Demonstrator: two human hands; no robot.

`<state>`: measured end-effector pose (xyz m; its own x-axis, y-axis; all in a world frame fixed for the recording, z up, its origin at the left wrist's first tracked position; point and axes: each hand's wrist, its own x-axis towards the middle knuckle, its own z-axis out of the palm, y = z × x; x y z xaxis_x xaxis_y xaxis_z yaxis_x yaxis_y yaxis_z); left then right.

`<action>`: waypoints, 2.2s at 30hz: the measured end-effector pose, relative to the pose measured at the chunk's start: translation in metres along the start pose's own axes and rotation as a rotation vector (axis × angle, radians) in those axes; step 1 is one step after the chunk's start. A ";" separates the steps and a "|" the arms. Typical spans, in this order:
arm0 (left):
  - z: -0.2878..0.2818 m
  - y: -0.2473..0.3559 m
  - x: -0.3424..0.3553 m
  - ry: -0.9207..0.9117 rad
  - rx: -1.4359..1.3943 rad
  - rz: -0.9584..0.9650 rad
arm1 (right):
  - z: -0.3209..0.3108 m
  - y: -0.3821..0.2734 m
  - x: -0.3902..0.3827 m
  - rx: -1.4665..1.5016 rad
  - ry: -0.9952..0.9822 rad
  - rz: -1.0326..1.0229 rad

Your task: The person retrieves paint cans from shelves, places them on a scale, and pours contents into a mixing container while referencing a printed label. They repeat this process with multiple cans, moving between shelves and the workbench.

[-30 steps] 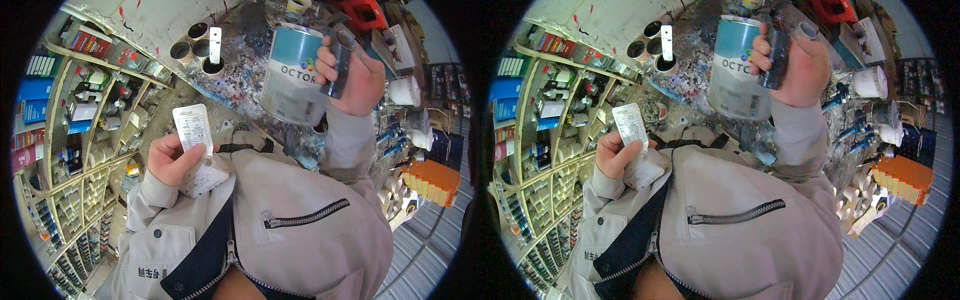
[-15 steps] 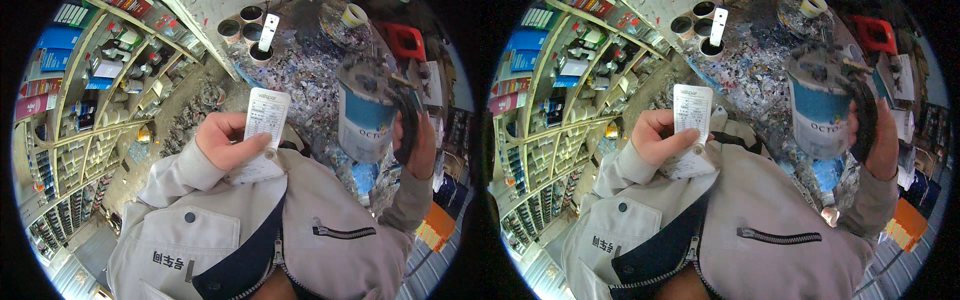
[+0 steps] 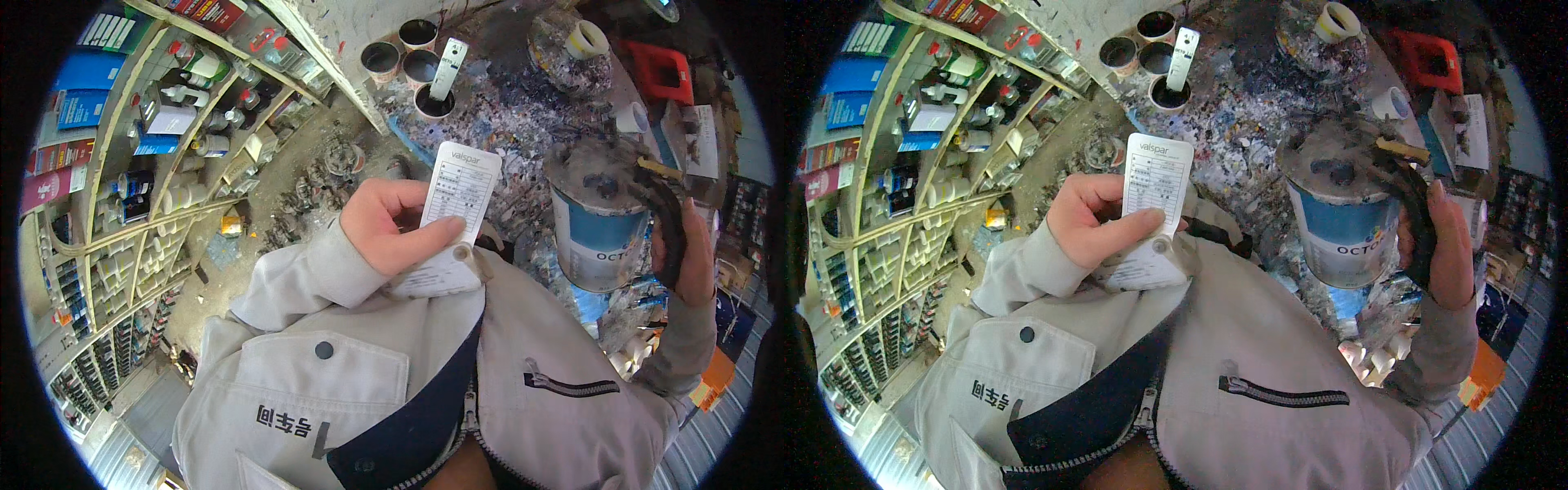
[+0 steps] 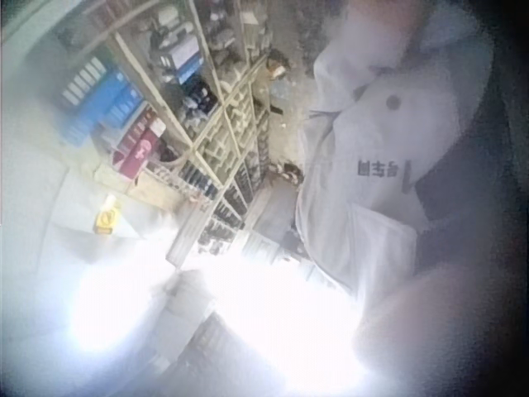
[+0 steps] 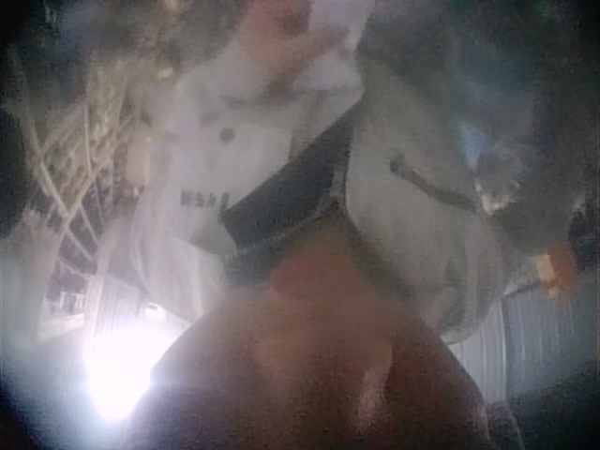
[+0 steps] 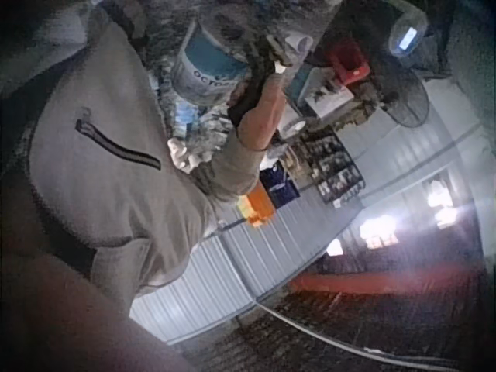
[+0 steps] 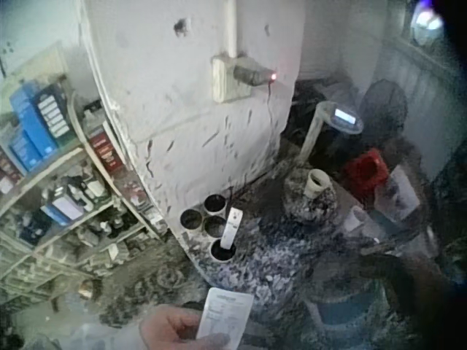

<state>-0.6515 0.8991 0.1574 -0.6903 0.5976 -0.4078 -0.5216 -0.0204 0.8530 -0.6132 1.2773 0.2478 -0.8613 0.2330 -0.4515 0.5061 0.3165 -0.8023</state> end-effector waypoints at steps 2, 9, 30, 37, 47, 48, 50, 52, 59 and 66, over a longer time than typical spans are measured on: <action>-0.004 0.004 0.004 -0.012 0.006 0.029 | -0.006 -0.008 0.007 -0.062 -0.007 -0.008; -0.027 0.014 0.017 -0.018 -0.009 0.054 | -0.036 -0.033 0.062 -0.239 0.101 -0.022; -0.073 0.025 0.019 0.016 -0.045 0.089 | -0.080 -0.115 0.178 -0.438 0.521 0.047; -0.075 0.027 0.018 0.031 -0.091 0.103 | -0.087 -0.108 0.198 -0.362 0.452 0.005; -0.077 0.029 0.020 0.044 -0.074 0.099 | -0.084 -0.108 0.208 -0.260 0.411 -0.026; -0.078 0.029 0.020 0.046 -0.073 0.100 | -0.084 -0.108 0.208 -0.240 0.420 -0.035; -0.079 0.028 0.021 0.048 -0.071 0.104 | -0.083 -0.108 0.209 -0.220 0.435 -0.035; -0.080 0.027 0.022 0.048 -0.067 0.112 | -0.084 -0.108 0.211 -0.231 0.425 -0.012; -0.085 0.029 0.022 0.038 -0.076 0.120 | -0.095 -0.107 0.221 -0.238 0.399 -0.008; -0.086 0.028 0.021 0.058 -0.086 0.126 | -0.087 -0.112 0.217 -0.237 0.419 0.030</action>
<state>-0.7239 0.8420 0.1452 -0.7794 0.5390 -0.3195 -0.4685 -0.1626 0.8684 -0.8530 1.3729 0.2734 -0.7788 0.5806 -0.2376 0.5686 0.4933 -0.6583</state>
